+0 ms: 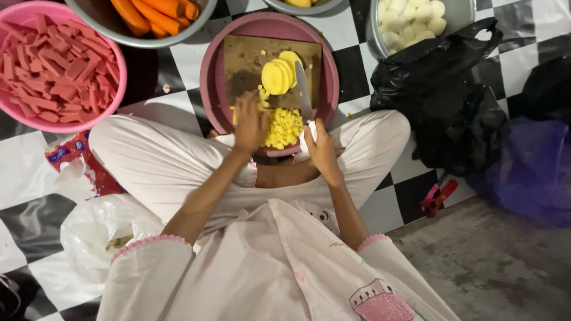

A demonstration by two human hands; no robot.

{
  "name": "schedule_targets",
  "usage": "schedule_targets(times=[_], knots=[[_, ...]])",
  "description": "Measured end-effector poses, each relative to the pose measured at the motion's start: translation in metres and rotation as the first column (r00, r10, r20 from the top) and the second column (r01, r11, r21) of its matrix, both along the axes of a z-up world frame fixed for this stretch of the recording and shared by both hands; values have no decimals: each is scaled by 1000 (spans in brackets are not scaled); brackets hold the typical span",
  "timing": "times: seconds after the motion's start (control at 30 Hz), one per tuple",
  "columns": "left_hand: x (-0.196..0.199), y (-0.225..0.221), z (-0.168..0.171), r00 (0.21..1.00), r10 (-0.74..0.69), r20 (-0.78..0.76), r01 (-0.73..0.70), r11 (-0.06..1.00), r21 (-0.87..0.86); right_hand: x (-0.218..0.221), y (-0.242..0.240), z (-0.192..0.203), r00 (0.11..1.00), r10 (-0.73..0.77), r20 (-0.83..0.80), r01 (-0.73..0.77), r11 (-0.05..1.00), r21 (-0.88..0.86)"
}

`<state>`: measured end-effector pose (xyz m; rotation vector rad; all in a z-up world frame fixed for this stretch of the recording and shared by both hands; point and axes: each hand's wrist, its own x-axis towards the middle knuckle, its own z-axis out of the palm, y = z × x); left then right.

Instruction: Dicing peeled potatoes into small cubes on a wooden cutting board while sitting on the floor.

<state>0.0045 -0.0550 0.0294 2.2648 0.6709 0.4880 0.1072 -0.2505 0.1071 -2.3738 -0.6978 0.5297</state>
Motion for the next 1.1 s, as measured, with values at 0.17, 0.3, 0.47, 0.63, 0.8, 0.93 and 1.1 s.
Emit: schedule_targets(times=[0.17, 0.3, 0.47, 0.63, 0.8, 0.93, 1.1], knots=[[0, -51, 21, 981, -193, -8, 192, 981, -34, -3, -4, 0, 998, -26, -50, 28, 999, 44], [21, -33, 20, 992, -23, 124, -6, 974, 225, -2, -11, -5, 992, -101, -77, 110, 986, 128], [23, -1, 46, 993, 41, -107, -34, 997, 69, -6, -6, 1, 986, -134, -99, 151, 970, 190], [16, -63, 29, 987, -50, -152, 46, 998, -31, 0, -11, -19, 986, -145, -76, 156, 972, 174], [37, -87, -10, 956, -293, -31, 283, 885, 369, 7, -16, -36, 987, -144, -67, 153, 972, 177], [86, -48, -67, 981, -191, -20, 170, 816, 552, 4, -14, -27, 982, -168, -92, 183, 964, 194], [95, 12, 35, 996, -48, -70, 63, 968, 245, 4, -12, -24, 971, -198, -133, 218, 962, 164]])
